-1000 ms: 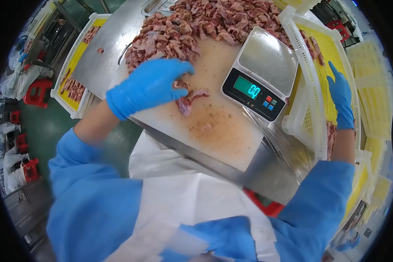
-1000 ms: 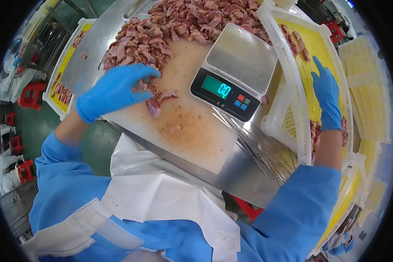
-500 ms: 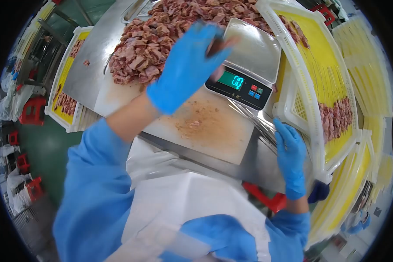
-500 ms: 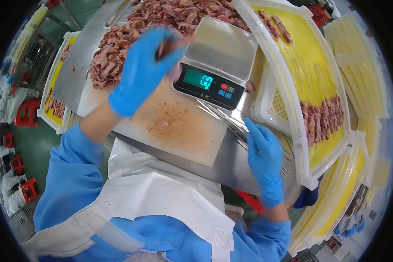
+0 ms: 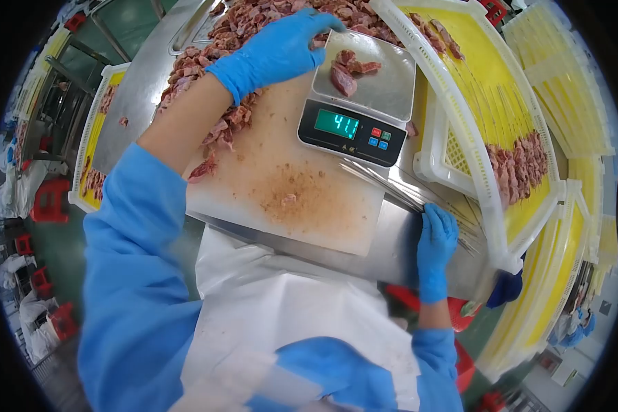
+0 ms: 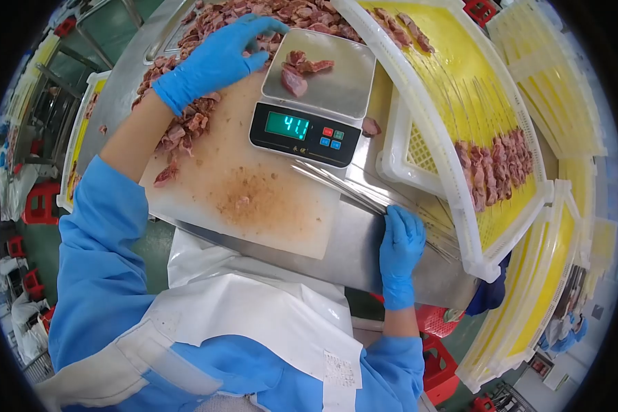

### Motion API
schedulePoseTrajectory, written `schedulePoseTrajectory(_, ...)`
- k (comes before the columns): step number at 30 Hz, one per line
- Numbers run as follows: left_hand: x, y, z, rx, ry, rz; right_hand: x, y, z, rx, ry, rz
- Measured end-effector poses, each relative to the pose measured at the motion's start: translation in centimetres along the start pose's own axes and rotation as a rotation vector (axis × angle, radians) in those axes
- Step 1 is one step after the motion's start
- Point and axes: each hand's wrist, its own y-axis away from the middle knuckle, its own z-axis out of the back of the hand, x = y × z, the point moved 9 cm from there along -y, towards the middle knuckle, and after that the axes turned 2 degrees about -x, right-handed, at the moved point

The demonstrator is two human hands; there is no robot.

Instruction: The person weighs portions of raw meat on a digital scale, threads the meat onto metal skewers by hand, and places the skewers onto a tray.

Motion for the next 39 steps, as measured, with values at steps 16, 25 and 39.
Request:
schedulePoseTrajectory(16, -3.6, 0.5, -4.4, 0.286, -0.136, -0.283, -0.2, 1.1, 1.5, -0.197, -0.014, 0.012)
schedulePoseTrajectory(25, 1.6, 8.4, 6.9, 0.168, -0.317, 0.189, -0.4, 1.2, 0.8, -0.185, -0.04, 0.033)
schedulePoseTrajectory(39, -5.4, 4.2, 2.0, -0.248, -0.149, -0.029, 0.8, 0.5, 1.7, -0.183, -0.051, 0.044)
